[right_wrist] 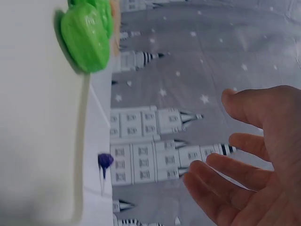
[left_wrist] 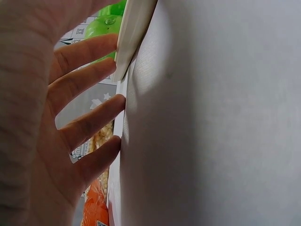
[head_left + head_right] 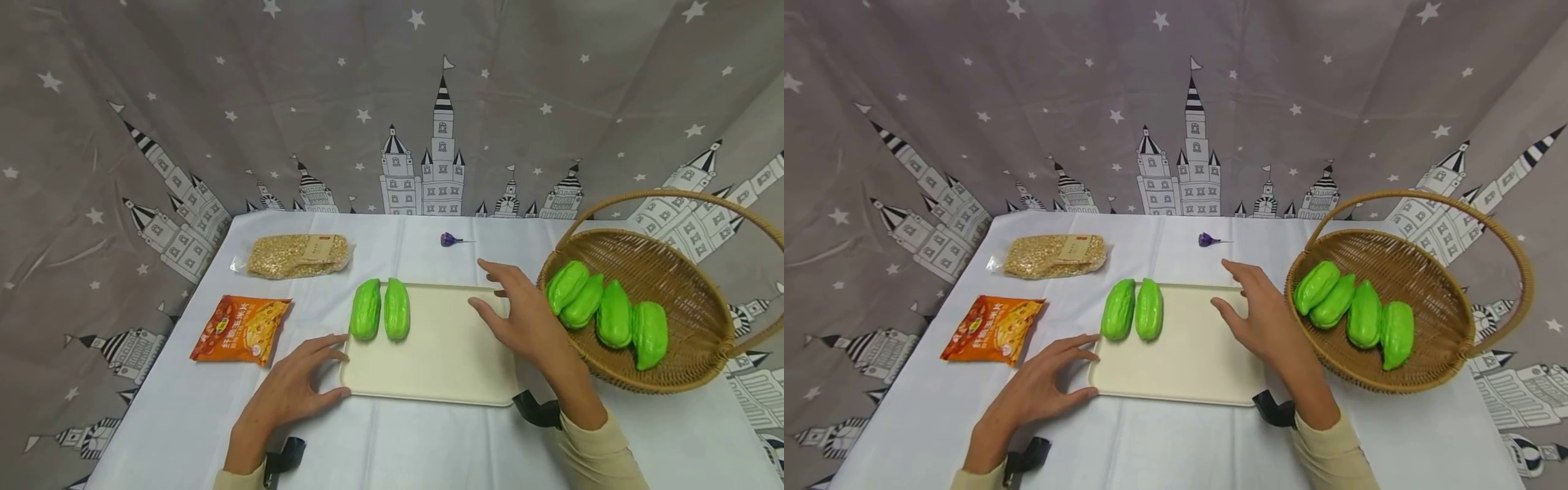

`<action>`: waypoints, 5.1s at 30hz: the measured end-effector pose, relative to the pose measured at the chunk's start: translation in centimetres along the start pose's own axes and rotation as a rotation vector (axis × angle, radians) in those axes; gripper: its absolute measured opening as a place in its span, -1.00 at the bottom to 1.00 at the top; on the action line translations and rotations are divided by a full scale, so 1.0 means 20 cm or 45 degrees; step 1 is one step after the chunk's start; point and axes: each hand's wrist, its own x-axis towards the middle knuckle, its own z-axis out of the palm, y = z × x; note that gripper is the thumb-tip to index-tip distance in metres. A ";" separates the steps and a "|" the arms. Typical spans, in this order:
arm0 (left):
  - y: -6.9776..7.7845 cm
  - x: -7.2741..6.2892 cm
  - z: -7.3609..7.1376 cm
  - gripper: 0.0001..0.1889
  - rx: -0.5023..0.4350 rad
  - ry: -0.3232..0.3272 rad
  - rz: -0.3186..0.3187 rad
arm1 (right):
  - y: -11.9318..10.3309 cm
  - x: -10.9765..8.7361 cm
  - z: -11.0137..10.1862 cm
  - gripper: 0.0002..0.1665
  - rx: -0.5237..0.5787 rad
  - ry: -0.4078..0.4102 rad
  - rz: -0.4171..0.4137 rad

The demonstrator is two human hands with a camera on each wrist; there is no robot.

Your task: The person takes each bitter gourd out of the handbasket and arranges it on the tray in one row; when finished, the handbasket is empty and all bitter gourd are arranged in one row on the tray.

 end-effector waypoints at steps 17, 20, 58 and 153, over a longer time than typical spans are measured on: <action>0.00 0.00 0.00 -0.46 -0.007 -0.004 -0.003 | 0.17 -0.07 -0.15 -0.37 -0.014 0.318 0.143; 0.00 0.00 0.00 -0.46 -0.002 0.002 -0.001 | 0.19 -0.08 -0.19 -0.40 0.013 0.324 0.194; -0.01 0.01 0.00 -0.45 -0.003 -0.008 -0.026 | 0.36 -0.05 -0.28 -0.03 -0.157 -0.129 0.716; -0.01 0.00 0.00 -0.44 -0.013 -0.002 -0.003 | -0.02 0.11 0.56 -0.08 0.457 -0.324 0.359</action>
